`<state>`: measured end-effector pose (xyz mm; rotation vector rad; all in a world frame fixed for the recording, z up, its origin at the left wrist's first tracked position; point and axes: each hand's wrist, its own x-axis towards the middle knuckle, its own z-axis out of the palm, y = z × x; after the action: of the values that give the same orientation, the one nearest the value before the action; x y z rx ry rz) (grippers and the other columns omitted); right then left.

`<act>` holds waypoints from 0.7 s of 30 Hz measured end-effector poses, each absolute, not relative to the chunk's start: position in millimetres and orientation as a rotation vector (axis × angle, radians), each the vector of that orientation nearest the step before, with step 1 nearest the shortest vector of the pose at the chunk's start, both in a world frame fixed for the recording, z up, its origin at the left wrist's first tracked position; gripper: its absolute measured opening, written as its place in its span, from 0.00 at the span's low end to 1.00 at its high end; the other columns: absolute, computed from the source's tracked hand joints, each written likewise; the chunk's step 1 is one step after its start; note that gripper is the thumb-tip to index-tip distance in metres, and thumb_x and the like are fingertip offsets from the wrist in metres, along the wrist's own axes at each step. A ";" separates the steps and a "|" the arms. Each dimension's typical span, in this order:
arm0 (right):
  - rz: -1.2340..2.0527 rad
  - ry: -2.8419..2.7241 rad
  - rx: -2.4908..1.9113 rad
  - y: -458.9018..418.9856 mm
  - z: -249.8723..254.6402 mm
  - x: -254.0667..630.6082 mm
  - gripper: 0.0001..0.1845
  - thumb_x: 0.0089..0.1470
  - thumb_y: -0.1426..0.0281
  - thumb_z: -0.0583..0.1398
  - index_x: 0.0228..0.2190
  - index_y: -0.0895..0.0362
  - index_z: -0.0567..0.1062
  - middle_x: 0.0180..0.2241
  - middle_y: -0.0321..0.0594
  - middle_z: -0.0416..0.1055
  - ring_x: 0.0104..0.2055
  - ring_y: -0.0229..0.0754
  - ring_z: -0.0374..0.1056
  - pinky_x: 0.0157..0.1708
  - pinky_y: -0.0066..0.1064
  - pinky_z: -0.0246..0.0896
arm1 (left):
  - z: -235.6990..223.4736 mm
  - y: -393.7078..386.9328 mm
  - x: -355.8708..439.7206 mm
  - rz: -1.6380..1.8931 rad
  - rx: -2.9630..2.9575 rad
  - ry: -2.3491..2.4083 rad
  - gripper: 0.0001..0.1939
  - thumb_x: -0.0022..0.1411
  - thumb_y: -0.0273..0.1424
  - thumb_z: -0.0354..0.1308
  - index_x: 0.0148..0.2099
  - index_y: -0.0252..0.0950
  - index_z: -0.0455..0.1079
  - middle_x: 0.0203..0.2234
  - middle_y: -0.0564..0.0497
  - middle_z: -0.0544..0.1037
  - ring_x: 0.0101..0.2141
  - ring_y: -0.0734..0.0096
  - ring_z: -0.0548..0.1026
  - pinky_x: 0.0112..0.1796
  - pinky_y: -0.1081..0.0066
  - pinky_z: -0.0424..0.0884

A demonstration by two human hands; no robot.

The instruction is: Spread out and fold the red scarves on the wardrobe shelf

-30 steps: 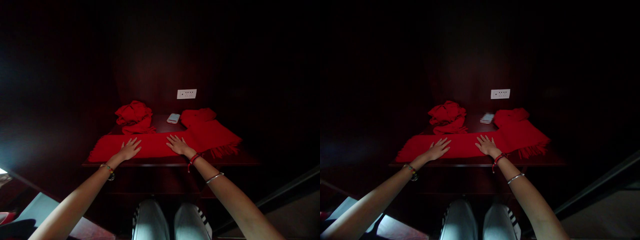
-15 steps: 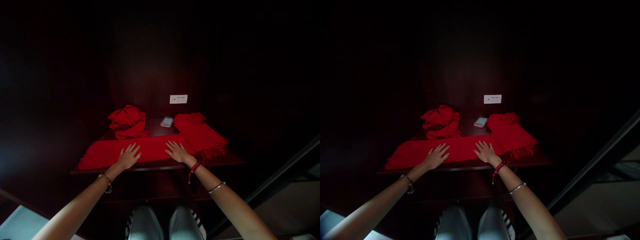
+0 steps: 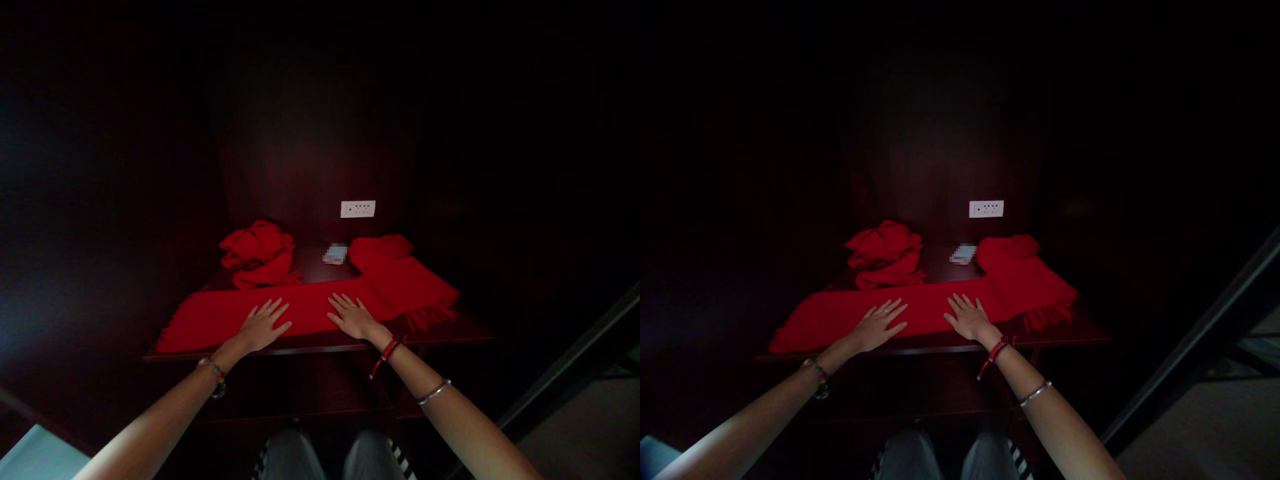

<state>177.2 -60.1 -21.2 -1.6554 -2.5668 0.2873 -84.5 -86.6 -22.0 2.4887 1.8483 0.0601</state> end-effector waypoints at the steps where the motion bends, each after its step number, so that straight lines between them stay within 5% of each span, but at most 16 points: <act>1: 0.293 -2.548 -1.686 -59.2 -19.8 183.4 0.33 0.54 0.53 0.36 0.58 0.55 0.44 0.60 0.39 0.37 0.61 0.45 0.32 0.56 0.47 0.27 | -21.6 -87.1 -92.2 0.056 2.471 1.859 0.33 0.57 0.52 0.33 0.61 0.45 0.42 0.60 0.51 0.44 0.58 0.59 0.43 0.53 0.53 0.42; 6: 0.188 -2.531 -1.436 -70.8 -3.5 180.2 0.28 0.56 0.60 0.45 0.55 0.59 0.54 0.57 0.48 0.48 0.59 0.45 0.42 0.55 0.41 0.37 | -6.4 -68.5 -107.1 0.086 2.428 1.882 0.32 0.58 0.50 0.35 0.60 0.41 0.47 0.59 0.45 0.46 0.58 0.56 0.45 0.52 0.52 0.44; 11: -0.013 -2.693 -1.025 -97.4 8.6 139.9 0.17 0.54 0.66 0.51 0.45 0.59 0.67 0.42 0.45 0.67 0.46 0.41 0.61 0.43 0.29 0.55 | 15.0 -35.4 -89.7 0.239 2.794 1.525 0.27 0.60 0.44 0.39 0.56 0.35 0.57 0.57 0.45 0.54 0.56 0.64 0.51 0.54 0.66 0.48; 21: -0.611 -2.851 -0.844 -98.1 3.4 134.8 0.10 0.55 0.75 0.49 0.37 0.60 0.68 0.32 0.43 0.68 0.35 0.39 0.63 0.31 0.28 0.57 | -24.7 -27.7 -95.6 0.196 2.772 1.335 0.25 0.62 0.43 0.36 0.59 0.44 0.48 0.58 0.52 0.50 0.58 0.69 0.46 0.54 0.65 0.44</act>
<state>134.8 -98.1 3.4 -0.8438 -2.8507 -0.6108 -95.6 -27.7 -24.7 2.7716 1.3350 0.1962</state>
